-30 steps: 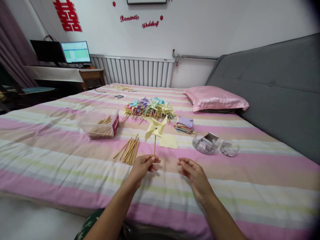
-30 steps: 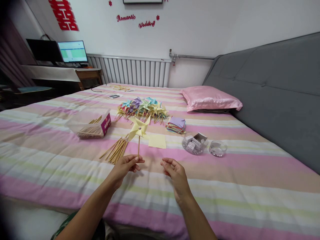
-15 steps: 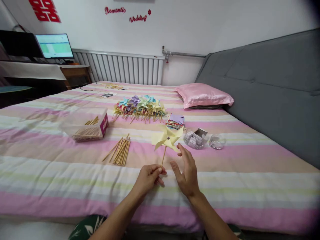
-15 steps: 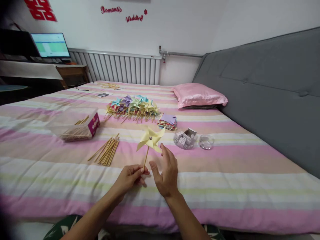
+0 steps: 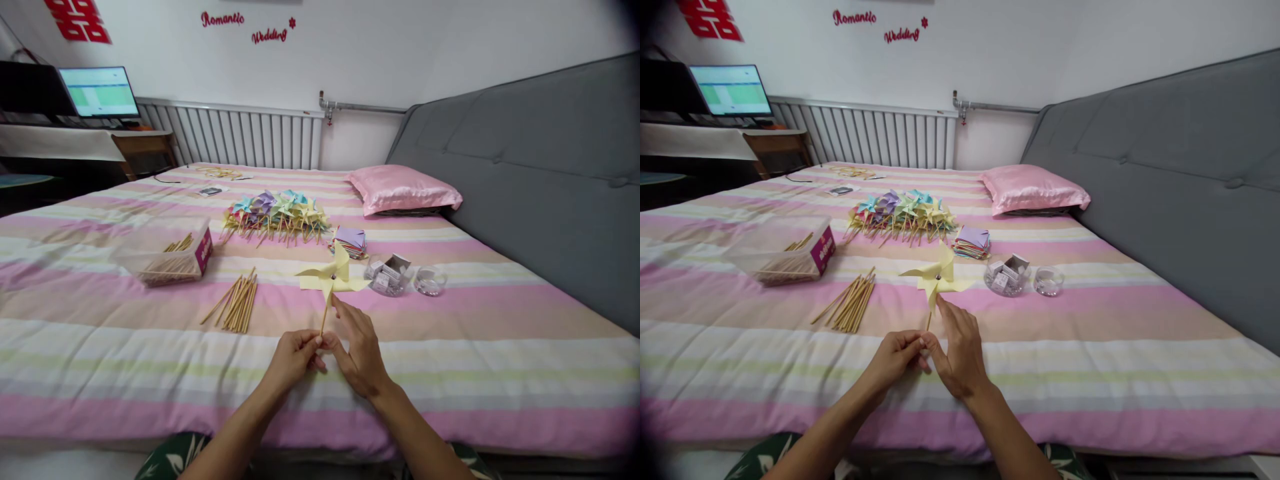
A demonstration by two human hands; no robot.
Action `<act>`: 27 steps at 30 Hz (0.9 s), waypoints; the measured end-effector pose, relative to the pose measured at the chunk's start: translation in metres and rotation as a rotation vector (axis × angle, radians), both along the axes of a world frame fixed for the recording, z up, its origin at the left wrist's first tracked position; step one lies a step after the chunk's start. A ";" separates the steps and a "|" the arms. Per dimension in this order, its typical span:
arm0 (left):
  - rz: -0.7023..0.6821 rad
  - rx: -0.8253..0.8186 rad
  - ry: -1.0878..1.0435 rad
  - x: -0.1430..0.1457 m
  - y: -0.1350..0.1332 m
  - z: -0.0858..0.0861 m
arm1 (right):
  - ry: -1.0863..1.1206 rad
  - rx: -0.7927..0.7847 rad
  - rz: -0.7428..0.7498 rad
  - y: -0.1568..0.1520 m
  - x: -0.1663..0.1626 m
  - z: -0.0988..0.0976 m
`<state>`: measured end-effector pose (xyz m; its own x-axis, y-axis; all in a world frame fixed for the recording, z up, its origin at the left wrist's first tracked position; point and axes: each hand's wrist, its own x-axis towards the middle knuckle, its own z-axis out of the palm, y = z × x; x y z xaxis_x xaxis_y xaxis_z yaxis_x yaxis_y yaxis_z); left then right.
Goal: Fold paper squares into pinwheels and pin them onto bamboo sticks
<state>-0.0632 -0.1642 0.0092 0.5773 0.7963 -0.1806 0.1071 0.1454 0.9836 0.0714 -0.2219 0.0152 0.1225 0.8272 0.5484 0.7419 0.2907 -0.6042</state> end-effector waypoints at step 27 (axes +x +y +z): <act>-0.018 -0.030 0.026 0.000 0.003 -0.006 | -0.083 0.149 -0.316 0.000 0.018 0.005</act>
